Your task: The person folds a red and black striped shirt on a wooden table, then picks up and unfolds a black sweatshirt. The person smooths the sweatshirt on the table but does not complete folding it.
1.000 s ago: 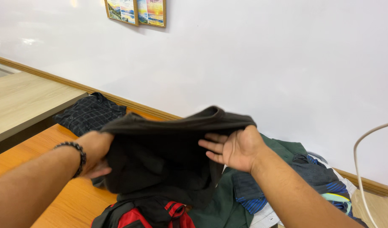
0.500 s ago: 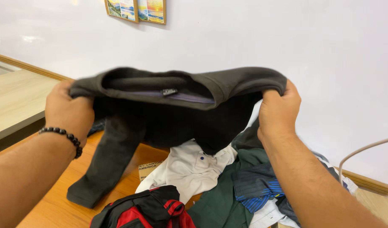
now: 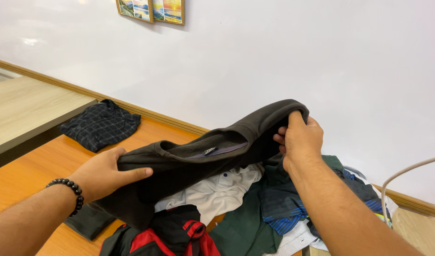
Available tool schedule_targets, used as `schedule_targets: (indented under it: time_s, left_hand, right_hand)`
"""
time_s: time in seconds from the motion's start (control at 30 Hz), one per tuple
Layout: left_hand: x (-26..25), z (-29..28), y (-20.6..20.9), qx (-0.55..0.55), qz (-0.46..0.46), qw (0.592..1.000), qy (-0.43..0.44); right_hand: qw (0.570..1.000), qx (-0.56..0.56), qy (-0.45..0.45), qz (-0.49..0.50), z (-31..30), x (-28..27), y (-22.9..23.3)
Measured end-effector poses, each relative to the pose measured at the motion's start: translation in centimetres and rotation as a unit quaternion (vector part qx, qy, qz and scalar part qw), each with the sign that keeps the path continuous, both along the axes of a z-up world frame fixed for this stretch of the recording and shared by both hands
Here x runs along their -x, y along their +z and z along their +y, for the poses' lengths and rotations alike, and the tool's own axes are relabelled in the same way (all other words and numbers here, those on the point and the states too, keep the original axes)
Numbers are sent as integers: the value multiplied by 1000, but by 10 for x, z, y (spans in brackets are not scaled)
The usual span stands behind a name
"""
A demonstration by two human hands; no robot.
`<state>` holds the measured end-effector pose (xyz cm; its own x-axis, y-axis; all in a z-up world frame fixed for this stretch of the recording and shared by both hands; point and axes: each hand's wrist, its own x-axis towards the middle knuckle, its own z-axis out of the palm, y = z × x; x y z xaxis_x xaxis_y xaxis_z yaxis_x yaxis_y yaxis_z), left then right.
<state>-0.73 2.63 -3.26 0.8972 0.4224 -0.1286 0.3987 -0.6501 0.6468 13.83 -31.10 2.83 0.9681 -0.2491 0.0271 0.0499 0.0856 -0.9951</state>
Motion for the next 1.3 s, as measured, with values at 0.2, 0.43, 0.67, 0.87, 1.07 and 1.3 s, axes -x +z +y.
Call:
schedule_targets:
  time_s: [0.2, 0.43, 0.67, 0.87, 1.07, 1.3]
  left_hand:
    - [7, -8, 7, -89, -94, 988, 86]
    - [11, -4, 4, -131, -65, 969, 197]
    - [4, -6, -44, 7, -17, 999, 42]
    - [19, -23, -59, 55, 185, 977, -95]
    - [43, -43, -77, -24, 271, 950, -155]
    - [55, -46, -128, -104, 241, 960, -92]
  right_hand:
    - [999, -26, 28, 25, 7, 11, 13]
    - [996, -28, 63, 47, 11, 19, 20]
    - [991, -103, 80, 30, 14, 19, 18]
    - [979, -182, 89, 15, 13, 11, 7]
    - [983, -141, 96, 66, 14, 10, -14]
    - [981, -57, 81, 167, 19, 19, -34]
